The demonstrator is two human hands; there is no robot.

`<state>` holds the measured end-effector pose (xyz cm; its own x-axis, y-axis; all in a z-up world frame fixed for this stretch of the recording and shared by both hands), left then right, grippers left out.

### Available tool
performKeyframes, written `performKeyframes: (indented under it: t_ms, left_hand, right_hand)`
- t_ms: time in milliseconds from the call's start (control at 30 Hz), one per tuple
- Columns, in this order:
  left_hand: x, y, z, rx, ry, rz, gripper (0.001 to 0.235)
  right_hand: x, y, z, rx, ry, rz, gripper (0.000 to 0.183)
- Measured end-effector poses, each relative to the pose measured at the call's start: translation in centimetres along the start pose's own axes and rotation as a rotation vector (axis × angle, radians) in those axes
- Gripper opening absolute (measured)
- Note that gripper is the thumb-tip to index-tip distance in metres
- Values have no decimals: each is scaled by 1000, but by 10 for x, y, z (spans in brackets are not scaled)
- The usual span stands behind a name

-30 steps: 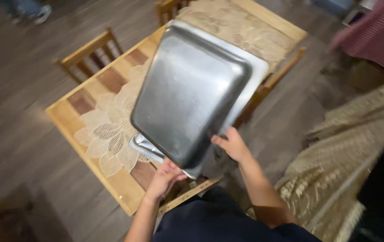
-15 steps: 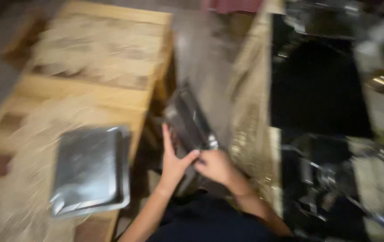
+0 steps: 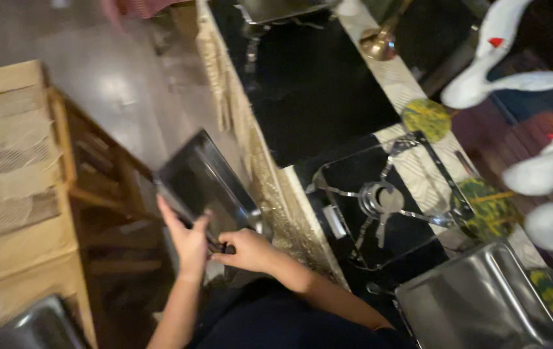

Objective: The person wipes down metal trays and the surface of a buffet station using a cloth, then places the trays back onto the heating units.

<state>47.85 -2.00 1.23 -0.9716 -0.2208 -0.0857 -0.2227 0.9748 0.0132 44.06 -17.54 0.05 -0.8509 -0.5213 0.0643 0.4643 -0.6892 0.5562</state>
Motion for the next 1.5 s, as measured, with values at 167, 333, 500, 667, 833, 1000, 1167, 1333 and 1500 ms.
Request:
performKeyframes:
  t_ms: [167, 333, 500, 667, 833, 1000, 1167, 1333, 1500]
  left_hand:
    - [-72, 15, -30, 259, 49, 43, 80]
    - [-183, 12, 50, 637, 181, 217, 49]
    - [-285, -57, 172, 703, 648, 301, 26]
    - [-334, -137, 139, 732, 785, 719, 37]
    - [-373, -174, 92, 558, 762, 935, 48]
    - [-386, -209, 104, 511, 688, 1037, 51]
    - [-371, -233, 82, 691, 742, 1394, 45]
    - [-357, -228, 26, 720, 575, 1494, 39]
    - [-359, -231, -28, 574, 624, 1454, 49]
  right_hand:
    - [9, 41, -70, -482, -41, -253, 38]
    - [-9, 75, -152, -917, -378, -530, 44]
    - [-30, 169, -151, -728, -203, -1264, 38]
    - [-58, 224, -65, -25, 113, -1855, 36]
    - [-150, 228, -47, 405, -315, -1350, 49]
    - [-187, 213, -77, 515, -733, -1123, 96]
    - [-180, 239, -61, 542, -813, -1384, 99]
    - [-194, 257, -32, 730, -686, -1456, 96]
    - [-224, 211, -33, 663, -515, -1051, 87]
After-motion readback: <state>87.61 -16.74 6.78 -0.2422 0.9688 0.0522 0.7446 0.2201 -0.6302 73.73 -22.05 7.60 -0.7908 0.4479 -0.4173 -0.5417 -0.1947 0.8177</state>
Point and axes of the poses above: each hand's wrist, its own x-axis away from the middle knuckle, its own y-axis out of the back of the hand, z = x × y, the point moved 4 cm from there along -x, towards the middle knuckle, and after that the axes turned 5 degrees about z, right-handed, at the moved point
